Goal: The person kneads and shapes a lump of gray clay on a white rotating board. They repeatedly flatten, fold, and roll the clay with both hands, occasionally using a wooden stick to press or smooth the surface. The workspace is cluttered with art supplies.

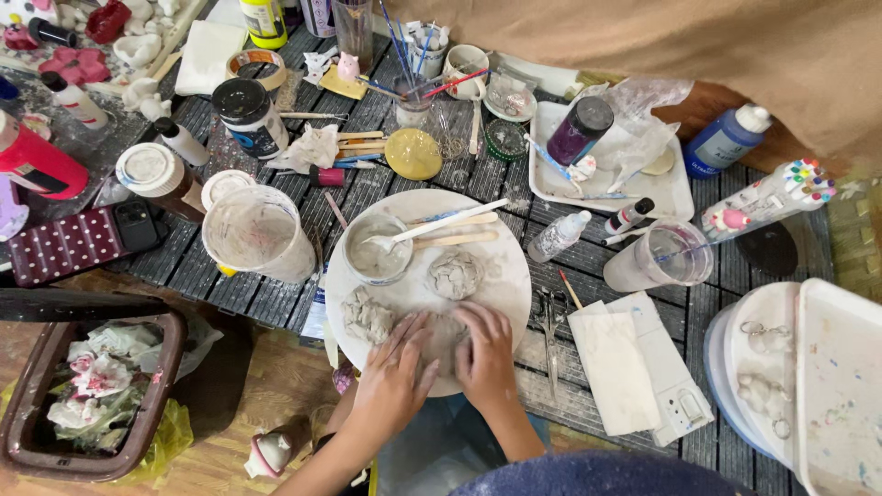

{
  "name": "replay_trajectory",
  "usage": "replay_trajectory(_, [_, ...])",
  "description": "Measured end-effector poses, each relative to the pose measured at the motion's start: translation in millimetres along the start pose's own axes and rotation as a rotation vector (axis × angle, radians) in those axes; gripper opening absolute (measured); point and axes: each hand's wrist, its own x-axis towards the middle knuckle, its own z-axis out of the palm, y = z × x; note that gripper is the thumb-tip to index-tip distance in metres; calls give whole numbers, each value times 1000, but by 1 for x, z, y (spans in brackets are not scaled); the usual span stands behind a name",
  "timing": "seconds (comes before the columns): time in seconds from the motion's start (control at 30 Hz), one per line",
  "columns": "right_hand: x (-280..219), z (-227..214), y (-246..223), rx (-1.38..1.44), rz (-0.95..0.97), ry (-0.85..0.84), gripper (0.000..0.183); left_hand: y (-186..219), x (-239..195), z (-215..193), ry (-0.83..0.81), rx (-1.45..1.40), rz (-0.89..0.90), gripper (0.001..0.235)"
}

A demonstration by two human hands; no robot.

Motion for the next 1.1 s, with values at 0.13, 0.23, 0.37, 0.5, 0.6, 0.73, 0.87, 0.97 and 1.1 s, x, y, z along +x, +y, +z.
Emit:
replay_trajectory(0.13, [-2, -1, 4, 34, 27, 59, 48, 1, 0, -6, -1, 18, 48, 68])
replay_trajectory(0.23, [-2, 0, 5, -42, 14, 3, 49, -1, -2, -7, -42, 71, 79, 72])
replay_trajectory(0.37, [-4, -4, 1, -225, 35, -29, 48, -5, -6, -4, -139, 39, 43, 75])
replay_trajectory(0.5, [-16, -6, -5, -366, 43, -10, 57, -5, -10, 3, -122, 178, 127, 79])
replay_trajectory(0.6, [-18, -3, 0, -327, 83, -26, 62, -11, -8, -1, -180, 108, 77, 80])
replay_trajectory(0.73, [-22, 0, 11, -191, 77, 64, 53, -5, -8, -6, -94, 140, 161, 78])
replay_trajectory(0.87, [-26, -1, 17, -241, 32, 33, 51, -5, -12, -3, -38, 144, 180, 77])
replay_trajectory(0.97, [-23, -7, 11, -404, 9, -73, 51, -12, -11, 2, -19, 142, 178, 74])
replay_trajectory(1.1, [-26, -1, -19, -600, 82, -239, 66, -23, -10, 6, -1, 134, 189, 60])
